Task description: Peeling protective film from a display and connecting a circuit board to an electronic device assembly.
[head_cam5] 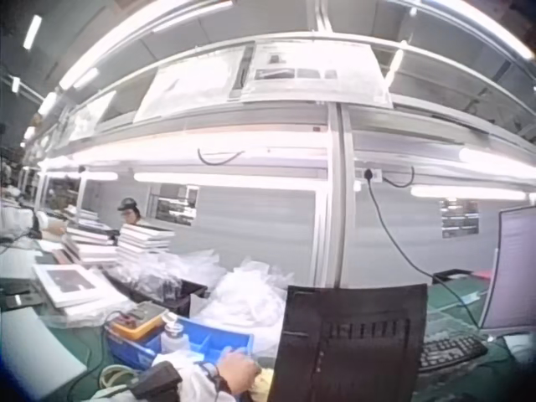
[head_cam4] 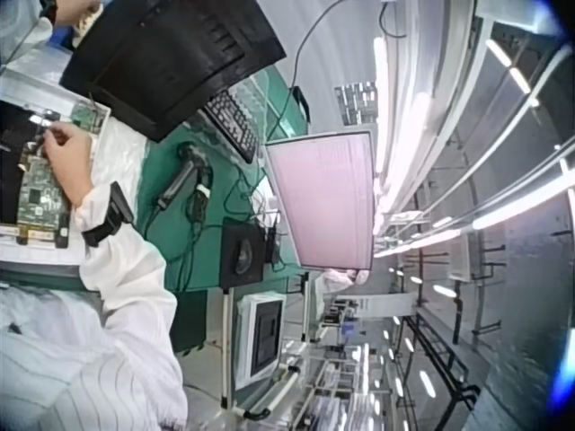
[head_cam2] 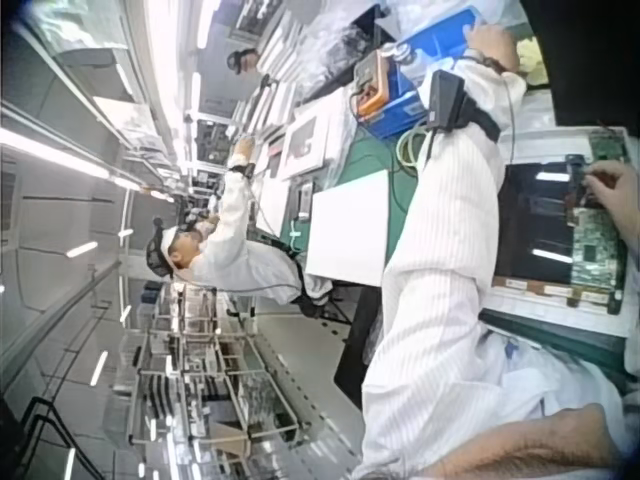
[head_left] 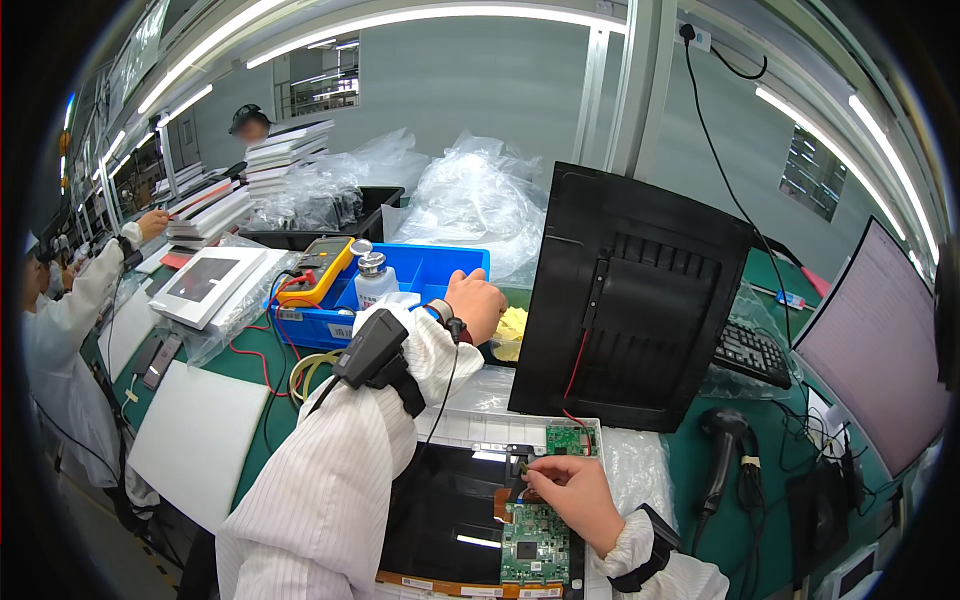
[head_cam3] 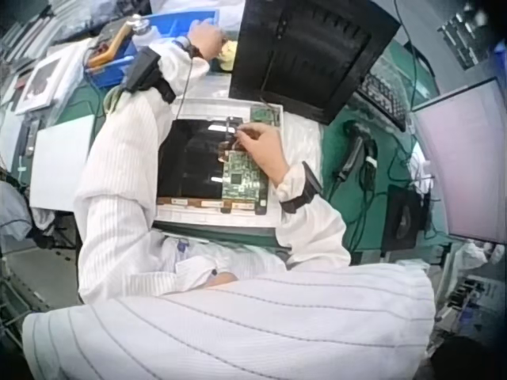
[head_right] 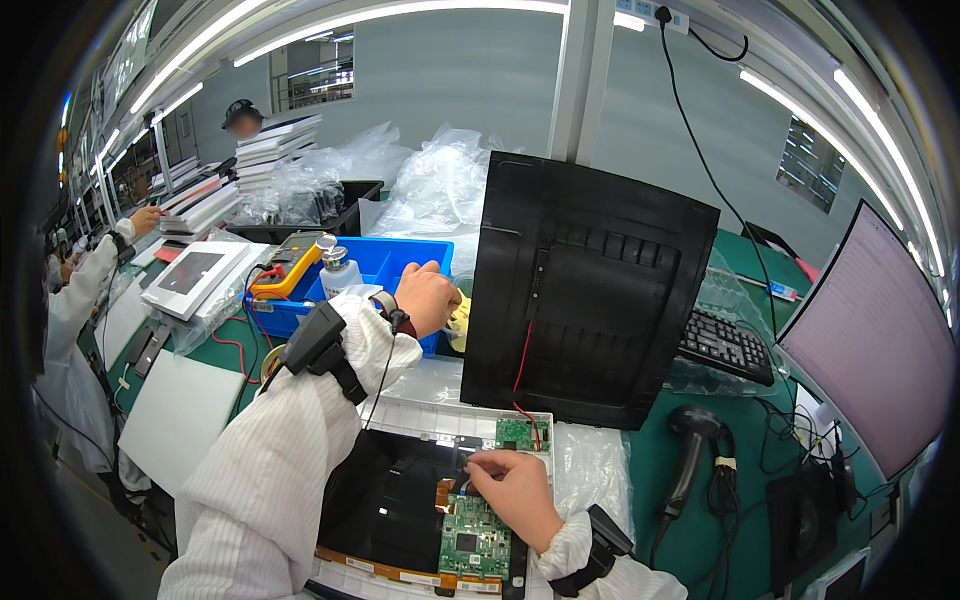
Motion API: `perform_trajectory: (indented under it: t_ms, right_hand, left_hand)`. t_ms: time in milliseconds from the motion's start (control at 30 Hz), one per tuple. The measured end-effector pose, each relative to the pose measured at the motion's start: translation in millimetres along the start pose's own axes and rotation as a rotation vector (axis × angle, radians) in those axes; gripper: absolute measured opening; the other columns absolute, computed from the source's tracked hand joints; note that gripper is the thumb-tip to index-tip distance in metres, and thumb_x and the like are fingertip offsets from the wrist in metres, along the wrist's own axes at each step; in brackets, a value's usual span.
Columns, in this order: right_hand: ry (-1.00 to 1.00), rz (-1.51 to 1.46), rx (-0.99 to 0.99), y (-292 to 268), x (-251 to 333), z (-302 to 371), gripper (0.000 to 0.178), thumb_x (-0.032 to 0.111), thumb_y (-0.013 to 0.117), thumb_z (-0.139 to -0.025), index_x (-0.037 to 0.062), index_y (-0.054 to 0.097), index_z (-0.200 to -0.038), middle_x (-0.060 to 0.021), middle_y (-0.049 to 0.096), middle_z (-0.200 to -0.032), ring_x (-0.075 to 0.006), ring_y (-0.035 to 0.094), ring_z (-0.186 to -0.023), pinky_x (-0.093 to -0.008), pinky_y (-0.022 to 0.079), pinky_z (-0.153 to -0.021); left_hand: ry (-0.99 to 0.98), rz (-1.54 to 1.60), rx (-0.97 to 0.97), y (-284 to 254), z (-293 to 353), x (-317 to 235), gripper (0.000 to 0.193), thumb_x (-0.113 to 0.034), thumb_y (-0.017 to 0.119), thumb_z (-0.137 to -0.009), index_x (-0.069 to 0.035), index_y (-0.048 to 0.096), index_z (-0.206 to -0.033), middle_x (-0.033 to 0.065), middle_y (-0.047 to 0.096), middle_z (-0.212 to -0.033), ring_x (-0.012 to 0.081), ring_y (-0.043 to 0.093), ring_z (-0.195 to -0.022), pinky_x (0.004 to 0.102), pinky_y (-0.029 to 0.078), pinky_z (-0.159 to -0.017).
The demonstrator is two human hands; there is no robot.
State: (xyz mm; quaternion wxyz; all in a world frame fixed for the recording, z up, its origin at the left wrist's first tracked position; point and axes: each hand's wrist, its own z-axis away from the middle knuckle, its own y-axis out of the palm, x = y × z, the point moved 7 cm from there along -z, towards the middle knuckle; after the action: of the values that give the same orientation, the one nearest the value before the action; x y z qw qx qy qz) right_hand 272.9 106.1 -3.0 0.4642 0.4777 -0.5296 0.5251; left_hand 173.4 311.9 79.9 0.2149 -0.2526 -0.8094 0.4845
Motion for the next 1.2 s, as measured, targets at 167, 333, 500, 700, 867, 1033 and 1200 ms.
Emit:
perform_trajectory:
  t_ms: [167, 333, 500, 700, 867, 1033, 1200]
  right_hand:
    - [-0.005, 0.026, 0.006, 1.6, 2.6, 1.6, 0.015, 0.005, 0.06, -0.074, -0.0053, 0.061, -0.085, -0.0102, 0.063, -0.074, -0.0122, 0.061, -0.063, -0.0208, 0.048, -0.058]
    - [-0.006, 0.055, -0.007, -5.3, -2.8, -0.2, 0.016, 0.005, 0.06, -0.074, -0.0053, 0.061, -0.085, -0.01, 0.063, -0.074, -0.0119, 0.06, -0.063, -0.0209, 0.048, -0.058]
    - [-0.048, 0.088, -0.02, 0.2, 6.6, 1.8, 0.016, 0.006, 0.06, -0.074, -0.0046, 0.061, -0.086, -0.0093, 0.063, -0.074, -0.0116, 0.06, -0.063, -0.0213, 0.048, -0.058]
    - [-0.09, 0.104, -0.029, 1.0, 6.7, 0.9, 0.015, 0.006, 0.06, -0.074, -0.0037, 0.061, -0.084, -0.0093, 0.063, -0.072, -0.0123, 0.06, -0.062, -0.0216, 0.048, -0.057]
    - [-0.147, 0.162, -0.068, -0.7, 8.3, 1.9, 0.014, 0.007, 0.061, -0.073, -0.0032, 0.062, -0.082, -0.0096, 0.063, -0.071, -0.0131, 0.06, -0.062, -0.0226, 0.048, -0.057]
    - [-0.146, 0.198, -0.095, -4.3, 12.9, 1.8, 0.013, 0.003, 0.06, -0.074, -0.0034, 0.061, -0.086, -0.0067, 0.062, -0.073, -0.0093, 0.058, -0.064, -0.0199, 0.048, -0.057]
    - [-0.128, 0.101, -0.137, -8.6, 9.3, -0.1, 0.014, 0.004, 0.059, -0.075, -0.0027, 0.06, -0.087, -0.0053, 0.061, -0.074, -0.0091, 0.058, -0.065, -0.0192, 0.047, -0.059]
  left_hand:
    - [-0.037, 0.258, -0.24, -48.5, 26.9, -3.6, 0.012, -0.007, 0.053, -0.069, -0.008, 0.064, -0.072, 0.0075, 0.06, -0.066, 0.0268, 0.052, -0.069, 0.0373, 0.042, -0.061]
    - [0.023, 0.794, 0.293, -39.5, 93.7, -57.9, 0.018, -0.02, 0.061, -0.073, -0.002, 0.063, -0.077, 0.0082, 0.061, -0.064, 0.0151, 0.057, -0.058, 0.0266, 0.046, -0.056]
    - [-0.202, 1.078, 0.477, -15.3, 137.0, -81.7, 0.023, -0.022, 0.062, -0.077, 0.0, 0.062, -0.078, 0.0046, 0.06, -0.066, 0.0069, 0.052, -0.06, 0.0223, 0.042, -0.055]
    - [-0.218, 1.14, 0.451, -13.9, 138.3, -89.4, 0.021, -0.019, 0.063, -0.075, 0.002, 0.062, -0.076, 0.0058, 0.061, -0.064, 0.0083, 0.054, -0.057, 0.023, 0.043, -0.054]
    - [-0.266, 1.115, 0.445, -12.8, 135.4, -88.7, 0.016, -0.014, 0.063, -0.072, 0.002, 0.063, -0.073, 0.0076, 0.061, -0.062, 0.0099, 0.055, -0.055, 0.0237, 0.044, -0.053]
    - [-0.266, 1.165, 0.422, 4.8, 134.5, -81.0, 0.014, -0.014, 0.064, -0.07, 0.0, 0.063, -0.072, 0.0083, 0.061, -0.062, 0.0128, 0.057, -0.056, 0.026, 0.045, -0.054]
    - [-0.101, 0.872, 0.357, -9.1, 131.3, -83.3, 0.014, -0.015, 0.064, -0.071, -0.002, 0.063, -0.074, 0.0076, 0.06, -0.063, 0.0146, 0.056, -0.058, 0.0253, 0.044, -0.056]
